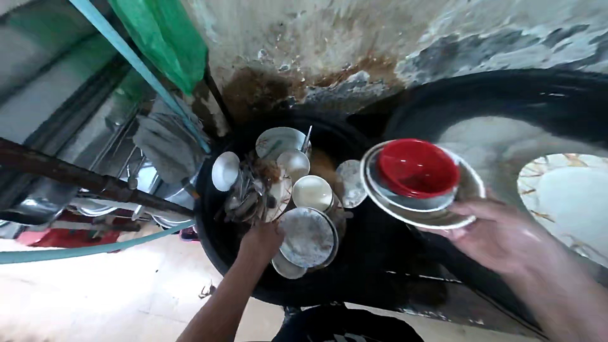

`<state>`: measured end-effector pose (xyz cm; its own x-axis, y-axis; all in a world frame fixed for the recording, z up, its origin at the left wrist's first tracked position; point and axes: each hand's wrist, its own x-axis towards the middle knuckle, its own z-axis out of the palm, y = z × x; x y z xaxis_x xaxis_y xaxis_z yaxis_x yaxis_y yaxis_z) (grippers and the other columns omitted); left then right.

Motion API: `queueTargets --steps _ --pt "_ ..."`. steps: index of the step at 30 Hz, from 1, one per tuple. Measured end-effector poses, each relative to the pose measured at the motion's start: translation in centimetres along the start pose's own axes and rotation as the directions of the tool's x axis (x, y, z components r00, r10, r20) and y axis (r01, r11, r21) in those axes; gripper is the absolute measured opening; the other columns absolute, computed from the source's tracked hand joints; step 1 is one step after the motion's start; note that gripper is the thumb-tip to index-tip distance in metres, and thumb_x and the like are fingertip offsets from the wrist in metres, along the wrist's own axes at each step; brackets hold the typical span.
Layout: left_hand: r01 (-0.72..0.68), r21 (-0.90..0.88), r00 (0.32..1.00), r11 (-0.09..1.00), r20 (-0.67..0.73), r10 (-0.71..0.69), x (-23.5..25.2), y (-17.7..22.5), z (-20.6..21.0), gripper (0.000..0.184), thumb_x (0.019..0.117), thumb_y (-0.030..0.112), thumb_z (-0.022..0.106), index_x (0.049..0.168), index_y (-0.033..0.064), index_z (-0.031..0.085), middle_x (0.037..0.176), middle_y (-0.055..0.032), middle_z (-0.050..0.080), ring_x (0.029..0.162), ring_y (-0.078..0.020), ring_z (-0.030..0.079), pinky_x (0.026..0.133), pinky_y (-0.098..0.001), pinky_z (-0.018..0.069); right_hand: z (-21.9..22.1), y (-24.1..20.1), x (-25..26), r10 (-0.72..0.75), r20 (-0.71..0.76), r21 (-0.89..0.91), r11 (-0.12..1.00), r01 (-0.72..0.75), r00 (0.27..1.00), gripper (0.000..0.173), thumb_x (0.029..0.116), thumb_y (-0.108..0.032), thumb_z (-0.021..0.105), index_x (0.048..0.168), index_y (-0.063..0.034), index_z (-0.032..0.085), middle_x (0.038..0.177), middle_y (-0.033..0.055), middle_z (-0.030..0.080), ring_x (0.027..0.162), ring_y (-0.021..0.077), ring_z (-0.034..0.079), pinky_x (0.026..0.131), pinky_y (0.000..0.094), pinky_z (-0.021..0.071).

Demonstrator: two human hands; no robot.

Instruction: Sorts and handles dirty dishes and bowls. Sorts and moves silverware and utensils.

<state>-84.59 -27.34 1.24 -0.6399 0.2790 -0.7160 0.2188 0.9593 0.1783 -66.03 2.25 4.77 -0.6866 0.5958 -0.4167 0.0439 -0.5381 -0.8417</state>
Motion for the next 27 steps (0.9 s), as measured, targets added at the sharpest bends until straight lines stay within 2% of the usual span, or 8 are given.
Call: queueTargets --steps 4,9,12,14,16,21,25,27 --pt "0.03 0.008 0.996 1.0 -0.08 -0.03 0.7 0.9 1.9 0.063 0.0973 0.059 0.058 0.129 0.0058 0.067 0.136 -0.0192 0.061 0.129 -0.0373 0.057 0.106 -0.0589 0.0465 -3.1 1.2 -0.3 -0.046 -0.109 0.076 0.996 0.055 0.993 0.052 0.0926 -0.003 0.04 0.138 -0.0264 0.047 0.11 0.0094 0.071 0.081 0.0261 0.075 0.062 0.0441 0.0643" --pt "-0.062 -0.227 0.972 0.972 -0.233 0.007 1.2 1.6 1.7 0.045 0.0946 0.035 0.072 0.122 -0.0008 0.067 0.138 -0.0222 0.058 0.136 -0.0399 0.048 0.114 -0.0588 0.0369 -3.7 3.0 0.6 -0.138 -0.168 0.132 0.978 0.161 0.976 0.052 0.0946 -0.002 0.04 0.14 -0.0281 0.043 0.115 0.006 0.07 0.084 0.0259 0.076 0.061 0.0459 0.0647" --pt "-0.172 -0.468 0.944 0.867 -0.329 0.01 -0.1 2.2 1.0 0.034 0.0969 0.019 0.07 0.124 -0.0011 0.063 0.118 -0.0198 0.066 0.11 -0.0295 0.065 0.097 -0.0474 0.0532 -4.1 4.0 1.0 -0.201 -0.158 0.158 0.961 0.226 0.967 0.055 0.0912 0.0 0.041 0.139 -0.0283 0.045 0.112 0.0043 0.071 0.083 0.0242 0.076 0.059 0.0463 0.0644" --pt "-0.251 -0.529 0.923 0.811 -0.383 0.036 -1.1 2.5 0.3 0.028 0.0993 0.017 0.067 0.122 0.0002 0.062 0.102 -0.0158 0.068 0.09 -0.0235 0.067 0.083 -0.0433 0.0561 -4.1 4.0 0.8 -0.22 -0.161 0.167 0.955 0.246 0.962 0.055 0.0912 0.0 0.04 0.139 -0.0275 0.046 0.113 0.0039 0.071 0.082 0.0222 0.075 0.059 0.0438 0.064" --pt "-0.303 -0.501 0.872 0.811 -0.489 0.024 -1.5 3.4 -1.0 0.03 0.0995 0.018 0.067 0.123 -0.0001 0.063 0.098 -0.0162 0.069 0.085 -0.0245 0.067 0.08 -0.0459 0.0564 -4.0 3.8 0.6 -0.212 -0.172 0.166 0.956 0.24 0.962 0.057 0.0922 -0.001 0.038 0.142 -0.0282 0.042 0.117 0.0028 0.069 0.085 0.0207 0.075 0.061 0.0432 0.0637" --pt "-0.444 -0.572 0.783 0.69 -0.622 -0.012 3.0 4.4 -4.1 0.031 0.103 0.018 0.061 0.129 0.0016 0.054 0.107 -0.0167 0.066 0.092 -0.0249 0.067 0.082 -0.0471 0.0577 -3.6 3.4 1.2 -0.199 -0.157 0.178 0.958 0.226 0.967 0.056 0.0913 -0.002 0.041 0.142 -0.0258 0.044 0.115 0.0083 0.07 0.083 0.0271 0.075 0.058 0.0475 0.064" --pt "-0.451 -0.772 0.863 0.447 -0.505 -0.002 8.0 5.3 -2.7 0.038 0.1003 0.004 0.058 0.137 0.0005 0.048 0.116 -0.0164 0.063 0.097 -0.0221 0.066 0.081 -0.0416 0.0585 -3.8 3.4 1.3 -0.208 -0.118 0.176 0.958 0.227 0.971 0.06 0.0893 -0.001 0.043 0.144 -0.0251 0.042 0.117 0.0093 0.069 0.087 0.0284 0.075 0.061 0.0496 0.0643" --pt "-0.398 -0.738 0.897 0.545 -0.437 0.063 8.8 5.3 -1.9 0.059 0.0998 0.003 0.058 0.154 0.0068 0.037 0.142 -0.0176 0.054 0.122 -0.0266 0.059 0.097 -0.0472 0.054 -3.8 3.4 1.2 -0.204 -0.123 0.178 0.958 0.223 0.971 0.061 0.0886 -0.001 0.043 0.145 -0.0249 0.041 0.116 0.0089 0.07 0.085 0.0278 0.075 0.06 0.0489 0.0646"
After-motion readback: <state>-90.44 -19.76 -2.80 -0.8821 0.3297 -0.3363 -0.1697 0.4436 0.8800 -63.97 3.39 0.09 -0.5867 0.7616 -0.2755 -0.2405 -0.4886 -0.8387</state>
